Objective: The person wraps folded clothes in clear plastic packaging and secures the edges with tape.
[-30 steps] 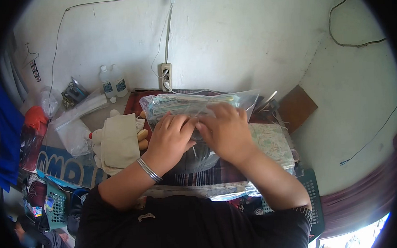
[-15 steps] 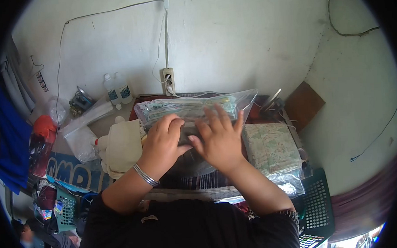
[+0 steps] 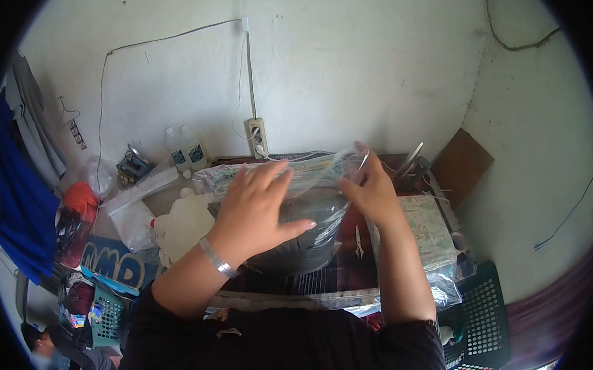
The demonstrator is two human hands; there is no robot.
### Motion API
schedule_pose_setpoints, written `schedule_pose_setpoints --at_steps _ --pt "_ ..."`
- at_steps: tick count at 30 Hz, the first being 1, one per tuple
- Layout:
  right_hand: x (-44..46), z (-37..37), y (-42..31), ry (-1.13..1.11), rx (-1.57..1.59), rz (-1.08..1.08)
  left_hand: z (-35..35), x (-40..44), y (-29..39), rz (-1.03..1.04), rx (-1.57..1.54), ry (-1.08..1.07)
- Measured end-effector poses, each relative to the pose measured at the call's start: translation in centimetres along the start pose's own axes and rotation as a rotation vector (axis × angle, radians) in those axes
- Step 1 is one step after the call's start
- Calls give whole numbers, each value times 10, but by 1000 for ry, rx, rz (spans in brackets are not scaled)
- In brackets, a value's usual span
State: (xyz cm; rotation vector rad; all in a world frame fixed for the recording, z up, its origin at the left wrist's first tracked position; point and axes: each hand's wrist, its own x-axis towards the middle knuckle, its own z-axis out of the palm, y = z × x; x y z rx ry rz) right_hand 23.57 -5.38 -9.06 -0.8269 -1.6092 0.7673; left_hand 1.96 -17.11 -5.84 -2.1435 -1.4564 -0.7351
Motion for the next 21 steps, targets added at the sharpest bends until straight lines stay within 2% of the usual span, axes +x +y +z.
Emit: schedule_pose_setpoints --at_steps 1,2,3,5,6,8,10,12,14,16,18,19,21 --pt "11 -2 -2 -65 -175 66 9 7 4 -11 -14 -113" --pt "17 -4 -4 -129 -351 129 19 11 6 -7 -9 -110" --pt "19 -5 -6 -124 -348 121 27 16 9 -11 -60 -174" --pt "22 -4 -12 140 -385 -1 35 22 14 -9 -109 -246" --pt "21 -2 -13 149 -380 -9 36 23 16 -2 -101 -240" --pt "11 2 -9 257 7 135 38 21 18 41 -195 -222" --pt "2 6 -3 249 106 142 37 21 20 76 -181 -221" --pt "-5 8 0 11 383 175 36 20 22 83 -151 -231" --pt "-2 4 6 -27 389 165 36 21 23 90 -153 -232" --pt "-3 1 4 99 443 225 36 22 24 97 -159 -227" --pt "-8 6 19 106 477 158 37 23 26 106 -181 -227" --pt "-13 15 22 154 634 88 38 23 26 104 -179 -226" --pt "-28 29 26 71 942 23 39 23 27 141 -185 -189"
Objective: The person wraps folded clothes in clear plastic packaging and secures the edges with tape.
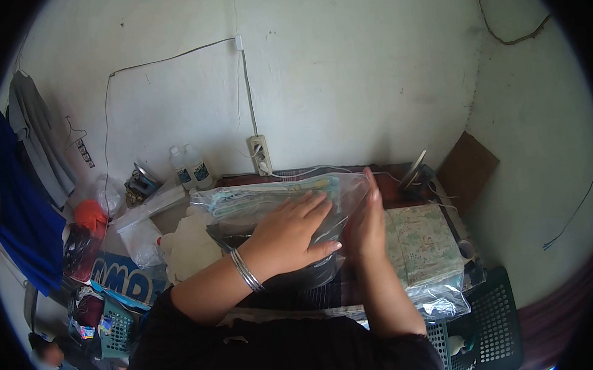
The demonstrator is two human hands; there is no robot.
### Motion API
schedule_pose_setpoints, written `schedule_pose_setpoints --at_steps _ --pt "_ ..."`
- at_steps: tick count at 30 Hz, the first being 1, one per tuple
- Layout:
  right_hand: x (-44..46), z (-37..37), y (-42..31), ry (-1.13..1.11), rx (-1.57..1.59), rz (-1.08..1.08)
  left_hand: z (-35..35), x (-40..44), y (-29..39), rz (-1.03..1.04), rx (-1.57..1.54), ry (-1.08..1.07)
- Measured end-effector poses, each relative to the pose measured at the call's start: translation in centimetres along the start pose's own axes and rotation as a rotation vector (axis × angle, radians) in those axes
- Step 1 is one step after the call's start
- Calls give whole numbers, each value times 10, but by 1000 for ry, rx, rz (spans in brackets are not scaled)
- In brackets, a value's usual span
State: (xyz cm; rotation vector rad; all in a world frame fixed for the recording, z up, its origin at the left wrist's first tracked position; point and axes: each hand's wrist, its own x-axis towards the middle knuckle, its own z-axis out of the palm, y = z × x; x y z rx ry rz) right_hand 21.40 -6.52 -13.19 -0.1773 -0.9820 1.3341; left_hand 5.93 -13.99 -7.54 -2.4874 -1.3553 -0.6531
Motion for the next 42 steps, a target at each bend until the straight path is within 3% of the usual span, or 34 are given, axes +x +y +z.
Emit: schedule_pose_setpoints --at_steps 3,16,18,22,30,37,39,42 --pt "-17 4 14 -119 -245 40 -2 1 2 -3 2 -19" --pt "2 0 13 -316 -494 4 -4 4 1 -11 -129 32" --pt "4 -4 11 -370 -570 -22 -11 5 3 -61 -127 -84" --pt "9 -5 -4 -476 -746 -89 -14 2 3 -56 -153 -115" --pt "18 0 -29 -706 -1072 -91 -47 -9 -17 -17 -553 92" --pt "20 13 -50 -755 -1321 -43 -30 -10 -41 29 -164 105" --pt "19 16 -55 -806 -1476 -18 -28 -13 -41 7 -118 -110" --pt "21 16 -54 -837 -1538 -11 -23 -18 -43 34 -69 -68"
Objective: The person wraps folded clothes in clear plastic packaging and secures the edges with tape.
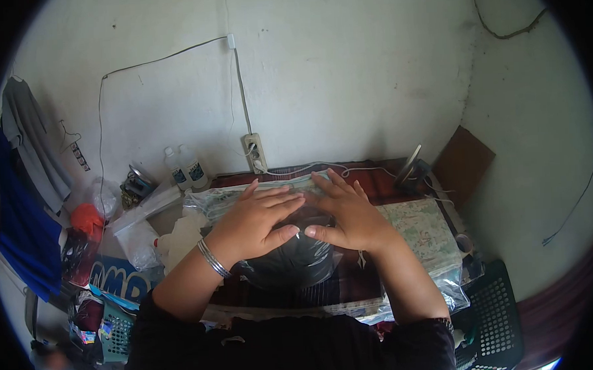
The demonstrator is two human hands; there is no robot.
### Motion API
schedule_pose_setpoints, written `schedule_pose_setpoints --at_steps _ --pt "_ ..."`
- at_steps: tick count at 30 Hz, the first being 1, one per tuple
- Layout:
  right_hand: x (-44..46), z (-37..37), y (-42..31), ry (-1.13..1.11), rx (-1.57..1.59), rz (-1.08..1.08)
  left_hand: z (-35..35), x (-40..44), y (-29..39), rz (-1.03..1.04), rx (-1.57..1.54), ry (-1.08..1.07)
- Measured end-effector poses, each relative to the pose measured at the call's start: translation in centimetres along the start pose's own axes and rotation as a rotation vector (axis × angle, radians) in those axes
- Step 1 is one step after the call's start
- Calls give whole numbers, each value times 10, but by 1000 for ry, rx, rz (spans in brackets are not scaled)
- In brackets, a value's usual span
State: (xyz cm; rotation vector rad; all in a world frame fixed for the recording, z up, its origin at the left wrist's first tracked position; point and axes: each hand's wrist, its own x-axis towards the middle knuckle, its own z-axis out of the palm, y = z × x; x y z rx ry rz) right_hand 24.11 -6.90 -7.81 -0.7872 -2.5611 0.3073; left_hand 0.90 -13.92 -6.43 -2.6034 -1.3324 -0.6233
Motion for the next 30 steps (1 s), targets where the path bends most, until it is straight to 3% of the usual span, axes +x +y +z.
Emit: schedule_pose_setpoints --at_steps 4,7,10,13,15,21,25,30 --pt "2 3 4 -7 -5 1 -1 3 4 -5 74 88" --pt "0 11 10 59 183 -14 3 5 1 64 147 154" --pt "-5 25 16 406 428 -127 2 6 4 47 175 143" --pt "-18 24 13 317 247 -113 -2 6 6 -3 138 41" --pt "-23 29 -1 365 282 -50 1 4 4 52 222 140" --pt "-62 21 -16 724 249 -48 -4 3 2 95 194 58" --pt "-132 23 -3 931 165 315 -1 -2 2 6 209 -4" --pt "-276 27 71 1300 292 1053 0 2 2 41 245 1"
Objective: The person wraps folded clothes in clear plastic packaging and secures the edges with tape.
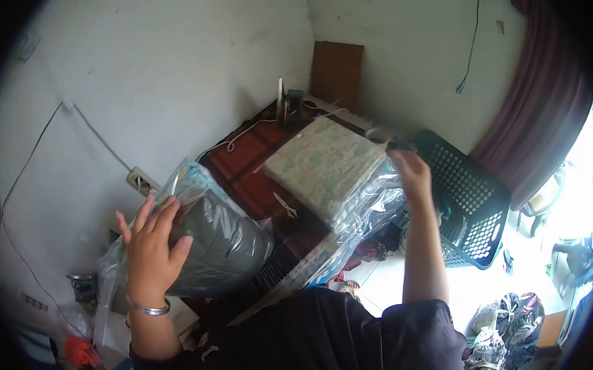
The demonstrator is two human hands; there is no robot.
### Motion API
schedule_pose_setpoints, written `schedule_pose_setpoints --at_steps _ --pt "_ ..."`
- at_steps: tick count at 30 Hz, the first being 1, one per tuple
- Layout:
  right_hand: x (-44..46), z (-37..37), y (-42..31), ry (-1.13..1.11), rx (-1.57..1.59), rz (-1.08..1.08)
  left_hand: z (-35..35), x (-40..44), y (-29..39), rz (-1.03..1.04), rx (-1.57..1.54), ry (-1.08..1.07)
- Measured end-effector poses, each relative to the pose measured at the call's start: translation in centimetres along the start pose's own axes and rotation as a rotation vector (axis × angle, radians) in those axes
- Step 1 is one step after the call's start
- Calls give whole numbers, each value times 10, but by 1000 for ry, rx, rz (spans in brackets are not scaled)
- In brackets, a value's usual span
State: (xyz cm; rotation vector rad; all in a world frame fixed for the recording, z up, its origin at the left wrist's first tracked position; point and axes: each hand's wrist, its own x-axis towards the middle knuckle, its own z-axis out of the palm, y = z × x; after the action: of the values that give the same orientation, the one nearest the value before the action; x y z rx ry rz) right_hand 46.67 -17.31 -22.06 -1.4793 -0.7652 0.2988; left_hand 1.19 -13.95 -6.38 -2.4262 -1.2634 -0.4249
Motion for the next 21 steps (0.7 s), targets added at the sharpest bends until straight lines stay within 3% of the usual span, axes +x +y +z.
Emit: schedule_pose_setpoints --at_steps 4,5,7,10,17,19,20,21 --pt "71 -77 124 191 -249 158 -4 1 2 -30 -9 -68" --pt "103 -96 179 69 -531 73 -6 3 3 -46 -14 -86" --pt "152 -118 248 -75 -806 -13 -11 7 12 -82 -25 -106" --pt "220 -113 288 -186 -1250 103 -15 15 24 -158 28 -149" --pt "305 -83 334 -534 -1198 74 -6 19 39 -234 180 -174" --pt "320 -76 346 -668 -964 345 -3 19 43 -255 202 -170" --pt "325 -78 351 -680 -962 344 -2 20 46 -262 215 -152" --pt "330 -84 354 -744 -771 353 -1 21 48 -268 219 -157"
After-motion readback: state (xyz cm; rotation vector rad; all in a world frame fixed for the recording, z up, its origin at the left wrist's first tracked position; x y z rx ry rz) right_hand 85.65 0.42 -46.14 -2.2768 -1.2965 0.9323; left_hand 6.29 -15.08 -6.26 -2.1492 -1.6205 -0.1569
